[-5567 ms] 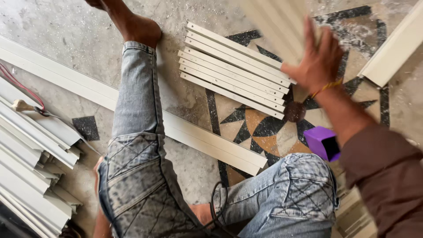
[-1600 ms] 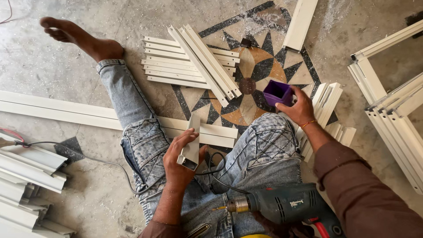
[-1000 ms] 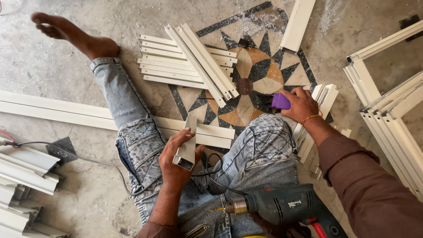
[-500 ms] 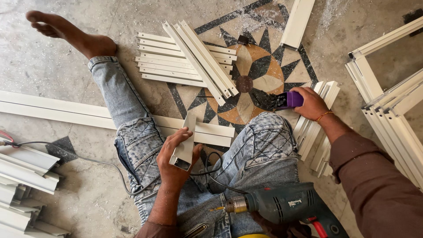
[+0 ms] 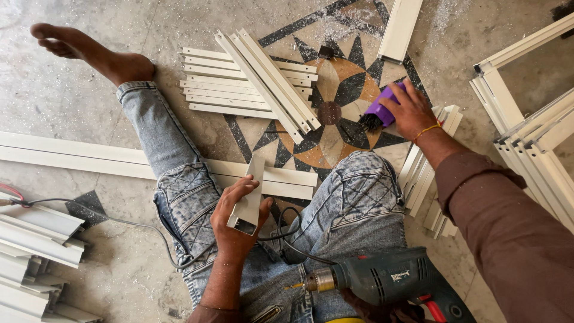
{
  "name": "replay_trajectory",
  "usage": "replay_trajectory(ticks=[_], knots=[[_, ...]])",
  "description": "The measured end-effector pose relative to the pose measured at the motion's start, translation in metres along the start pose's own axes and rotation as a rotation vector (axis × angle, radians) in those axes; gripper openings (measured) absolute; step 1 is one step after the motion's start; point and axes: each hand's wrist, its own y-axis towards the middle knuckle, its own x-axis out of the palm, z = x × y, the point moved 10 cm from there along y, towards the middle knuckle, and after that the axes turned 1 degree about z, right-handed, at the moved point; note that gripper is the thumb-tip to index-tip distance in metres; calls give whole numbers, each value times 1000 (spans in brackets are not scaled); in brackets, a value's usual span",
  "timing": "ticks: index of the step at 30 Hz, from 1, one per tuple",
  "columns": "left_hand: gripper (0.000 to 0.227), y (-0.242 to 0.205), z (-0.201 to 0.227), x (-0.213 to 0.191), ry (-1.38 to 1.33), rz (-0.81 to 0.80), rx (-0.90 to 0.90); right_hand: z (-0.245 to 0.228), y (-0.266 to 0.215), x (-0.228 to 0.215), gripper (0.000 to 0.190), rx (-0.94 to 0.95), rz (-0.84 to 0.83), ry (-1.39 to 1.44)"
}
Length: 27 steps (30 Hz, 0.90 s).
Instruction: The person sits on the floor and assembles white aluminum window frame profiles. They insert small metal connectors into the ends of the profiles and use a power drill to secure them. The person handles multiple profiles one by one, drilling and stacking the finished pieces.
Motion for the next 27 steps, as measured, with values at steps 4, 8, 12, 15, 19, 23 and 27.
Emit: replay_trajectory(ticks=[4, 8, 12, 15, 19, 23, 27], knots=[[45, 1, 0, -1, -35, 5, -1, -4, 15, -3, 66, 8, 2, -136], [45, 2, -2, -1, -23, -2, -6, -4, 7, -16, 30, 226, 107, 40], [46, 1, -5, 0, 0, -4, 8, -36, -1, 40, 21, 424, -235, 445], [46, -1, -3, 8, 13, -29, 20, -66, 21, 92, 23, 278, -510, 224], [45, 3, 2, 6, 12, -28, -2, -79, 63, 133, 19, 263, -477, 53], [46, 9, -1, 0, -47, 18, -82, -87, 65, 139, 21, 222, -420, 66], [44, 20, -10, -5, -22, 22, -161, -100, 61, 59, 23, 243, -201, 371]])
